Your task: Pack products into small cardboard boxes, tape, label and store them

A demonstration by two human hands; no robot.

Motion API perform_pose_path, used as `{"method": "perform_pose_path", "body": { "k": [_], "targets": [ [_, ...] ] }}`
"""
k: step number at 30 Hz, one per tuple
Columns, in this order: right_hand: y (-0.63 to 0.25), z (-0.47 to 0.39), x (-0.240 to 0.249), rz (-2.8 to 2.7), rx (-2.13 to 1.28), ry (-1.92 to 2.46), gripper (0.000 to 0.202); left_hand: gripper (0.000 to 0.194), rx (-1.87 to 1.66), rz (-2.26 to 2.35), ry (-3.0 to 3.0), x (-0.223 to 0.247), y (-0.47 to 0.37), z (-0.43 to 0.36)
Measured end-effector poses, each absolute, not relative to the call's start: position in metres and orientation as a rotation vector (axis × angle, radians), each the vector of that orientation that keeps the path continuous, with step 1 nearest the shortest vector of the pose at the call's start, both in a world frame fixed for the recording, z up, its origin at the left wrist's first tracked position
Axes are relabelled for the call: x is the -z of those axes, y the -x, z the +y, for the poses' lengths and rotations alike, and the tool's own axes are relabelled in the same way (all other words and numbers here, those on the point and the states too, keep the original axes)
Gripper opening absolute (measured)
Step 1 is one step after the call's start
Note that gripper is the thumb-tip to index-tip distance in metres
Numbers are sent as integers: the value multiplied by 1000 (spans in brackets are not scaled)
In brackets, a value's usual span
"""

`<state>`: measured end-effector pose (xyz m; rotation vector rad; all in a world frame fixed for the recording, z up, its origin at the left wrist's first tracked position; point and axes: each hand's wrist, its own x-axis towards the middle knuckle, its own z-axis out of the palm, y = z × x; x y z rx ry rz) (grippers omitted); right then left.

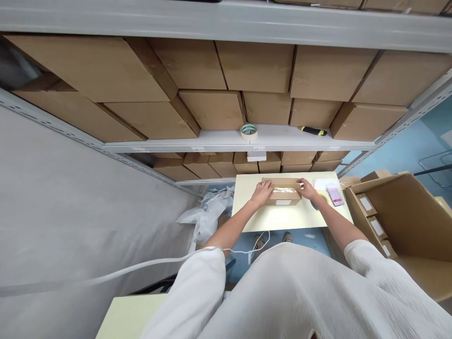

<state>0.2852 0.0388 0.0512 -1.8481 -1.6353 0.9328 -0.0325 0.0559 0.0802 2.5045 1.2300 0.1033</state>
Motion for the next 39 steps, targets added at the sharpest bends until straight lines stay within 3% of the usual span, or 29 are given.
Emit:
{"method": "perform_pose_path", "body": {
  "k": [10,21,29,34,39],
  "targets": [
    [-295,7,-22,-1584,-736,1926,45,62,4,1176,-2494,-66,27,39],
    [-367,-57,9,-1456,-634,2497,33,69,56,1228,-2410,-66,19,51],
    [-361,-53,38,-1470,-596,2434,31,67,76,1248,-2424,-64,18,45],
    [-361,-54,36,-1528,-651,2522,23,66,113,1256,-2425,-64,19,45],
    [-361,-60,11,-1609,-609,2509,29,66,110,1236,-2443,-63,20,48]
  ]
}}
